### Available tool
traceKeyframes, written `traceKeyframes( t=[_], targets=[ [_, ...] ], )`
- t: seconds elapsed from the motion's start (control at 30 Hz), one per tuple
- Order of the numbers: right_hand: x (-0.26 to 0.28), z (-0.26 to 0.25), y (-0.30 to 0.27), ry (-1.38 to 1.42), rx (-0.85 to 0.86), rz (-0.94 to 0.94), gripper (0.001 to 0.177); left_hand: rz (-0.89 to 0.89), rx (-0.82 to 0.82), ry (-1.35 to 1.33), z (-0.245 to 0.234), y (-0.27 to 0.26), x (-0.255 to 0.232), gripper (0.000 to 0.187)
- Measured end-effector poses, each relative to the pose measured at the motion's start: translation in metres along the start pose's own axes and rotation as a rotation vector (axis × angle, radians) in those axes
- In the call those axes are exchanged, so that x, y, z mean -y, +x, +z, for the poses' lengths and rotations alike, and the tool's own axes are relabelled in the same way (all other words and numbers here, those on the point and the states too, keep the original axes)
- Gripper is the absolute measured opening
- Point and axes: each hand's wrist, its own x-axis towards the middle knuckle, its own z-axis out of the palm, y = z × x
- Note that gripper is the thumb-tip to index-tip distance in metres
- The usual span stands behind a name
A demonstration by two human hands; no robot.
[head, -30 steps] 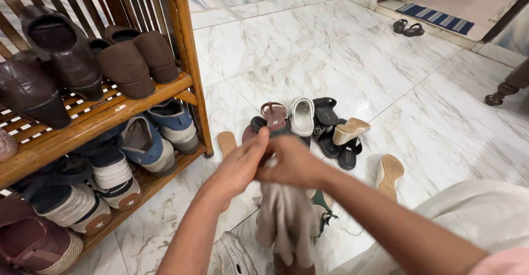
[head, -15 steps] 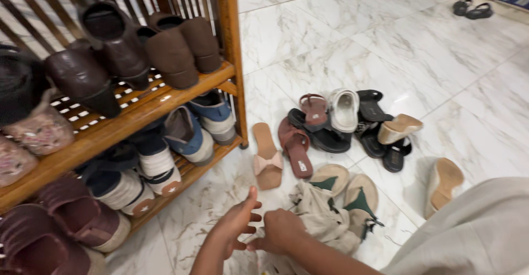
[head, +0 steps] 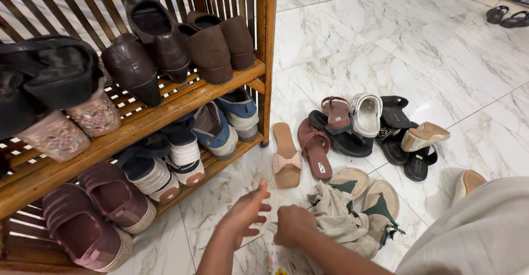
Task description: The person wipes a blue sandal with a white cloth, cleaning the straps, sole, and upper surfaces. They then place the sandal on a wooden shoe rack and pick up a white clog-style shoe to wipe it with the same cloth.
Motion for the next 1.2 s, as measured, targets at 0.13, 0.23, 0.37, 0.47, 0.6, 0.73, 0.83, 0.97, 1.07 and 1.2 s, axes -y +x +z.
traceKeyframes(
  t=[0.13, 0.23, 0.37, 0.47, 0.6, 0.73, 0.83, 0.97, 1.07, 1.2],
  targets=[
    [0.000, -0.043, -0.008, 0.191, -0.079, -0.034, 0.049, 0.094, -0.038, -0.054, -0.012, -0.019, -0.015, 0.086],
    [-0.002, -0.099, -0.017, 0.316, -0.269, -0.227, 0.050, 0.194, -0.129, -0.113, -0.021, -0.047, -0.039, 0.080],
    [0.006, -0.178, -0.048, 0.477, -0.341, -0.369, 0.045, 0.428, -0.168, -0.237, -0.034, -0.099, -0.089, 0.078],
    [0.008, -0.233, -0.074, 0.581, -0.367, -0.453, 0.040, 0.526, -0.187, -0.139, -0.044, -0.143, -0.124, 0.075],
    [0.009, -0.300, -0.104, 0.709, -0.438, -0.622, 0.036, 0.530, -0.340, 0.100, -0.062, -0.193, -0.160, 0.073],
    [0.014, -0.349, -0.135, 0.816, -0.424, -0.699, 0.040, 0.401, -0.388, 0.146, -0.073, -0.226, -0.169, 0.087],
    [0.023, -0.356, -0.147, 0.854, -0.424, -0.756, 0.042, 0.367, -0.338, -0.013, -0.066, -0.237, -0.166, 0.094],
    [0.033, -0.349, -0.149, 0.893, -0.434, -0.806, 0.044, 0.406, -0.163, -0.298, -0.053, -0.236, -0.154, 0.083],
    [0.032, -0.343, -0.146, 0.920, -0.569, -0.736, 0.040, 0.491, -0.117, -0.508, -0.050, -0.225, -0.155, 0.078],
    [0.031, -0.341, -0.136, 1.115, -0.625, -0.779, 0.037, 0.763, -0.035, -0.535, -0.058, -0.215, -0.155, 0.062]
  ],
)
